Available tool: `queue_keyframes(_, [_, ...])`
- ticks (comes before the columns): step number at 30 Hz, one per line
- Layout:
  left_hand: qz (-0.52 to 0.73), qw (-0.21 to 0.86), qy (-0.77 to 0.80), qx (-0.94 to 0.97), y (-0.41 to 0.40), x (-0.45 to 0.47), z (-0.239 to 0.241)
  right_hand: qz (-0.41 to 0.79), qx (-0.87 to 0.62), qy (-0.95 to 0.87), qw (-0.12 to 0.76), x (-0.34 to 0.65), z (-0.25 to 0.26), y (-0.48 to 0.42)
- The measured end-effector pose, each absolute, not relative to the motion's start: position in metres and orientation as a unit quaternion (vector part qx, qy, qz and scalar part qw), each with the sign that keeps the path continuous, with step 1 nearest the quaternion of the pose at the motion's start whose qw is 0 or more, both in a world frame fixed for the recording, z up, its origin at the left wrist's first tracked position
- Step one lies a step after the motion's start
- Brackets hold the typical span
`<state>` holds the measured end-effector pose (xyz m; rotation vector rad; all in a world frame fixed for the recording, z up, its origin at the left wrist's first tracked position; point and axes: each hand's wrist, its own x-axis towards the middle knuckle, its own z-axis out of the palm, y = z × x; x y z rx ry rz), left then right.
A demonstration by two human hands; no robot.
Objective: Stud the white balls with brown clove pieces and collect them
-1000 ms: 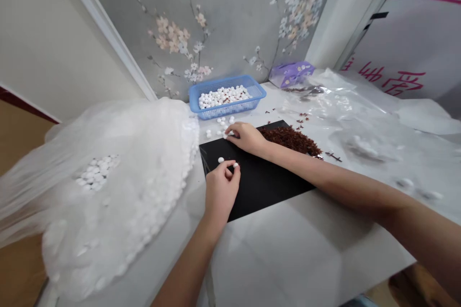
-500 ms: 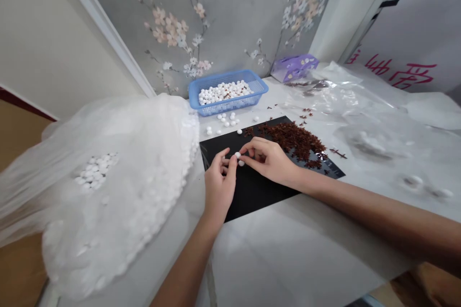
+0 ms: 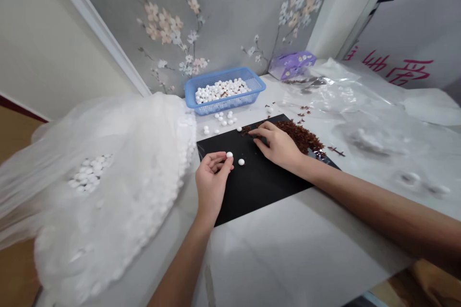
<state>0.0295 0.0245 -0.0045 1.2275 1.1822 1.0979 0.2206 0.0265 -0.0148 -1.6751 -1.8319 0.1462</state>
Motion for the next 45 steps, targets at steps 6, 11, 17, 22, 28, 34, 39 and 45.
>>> queue_keyframes(6, [0.447, 0.525, 0.496, 0.528, 0.026, 0.030, -0.006, 0.025, -0.679, -0.685, 0.262, 0.217, -0.017, 0.034])
queue_keyframes(11, [0.443, 0.525, 0.495, 0.532, 0.025, 0.030, -0.006, 0.021, -0.683, -0.674, 0.280, 0.216, -0.014, 0.032])
queue_keyframes(17, [0.438, 0.530, 0.496, 0.530, 0.024, 0.030, -0.003, 0.041, -0.670, -0.649, 0.358, 0.216, -0.013, 0.029])
queue_keyframes(22, [0.439, 0.532, 0.498, 0.526, 0.024, 0.030, -0.002, 0.123, -0.581, -0.656, 0.465, 0.213, -0.017, 0.026])
queue_keyframes(28, [0.433, 0.533, 0.488, 0.539, 0.023, 0.031, 0.000, 0.232, -0.540, -0.627, 0.511, 0.202, -0.011, 0.015])
queue_keyframes(34, [0.424, 0.578, 0.444, 0.538, 0.020, 0.030, 0.005, 0.256, -0.531, -0.608, 0.531, 0.194, -0.007, 0.010])
queue_keyframes(39, [0.405, 0.596, 0.441, 0.534, 0.023, 0.028, 0.003, 0.276, -0.514, -0.624, 0.520, 0.189, -0.005, 0.007])
queue_keyframes(45, [0.391, 0.604, 0.433, 0.544, 0.024, 0.027, 0.002, 0.348, -0.496, -0.597, 0.526, 0.182, -0.001, 0.003])
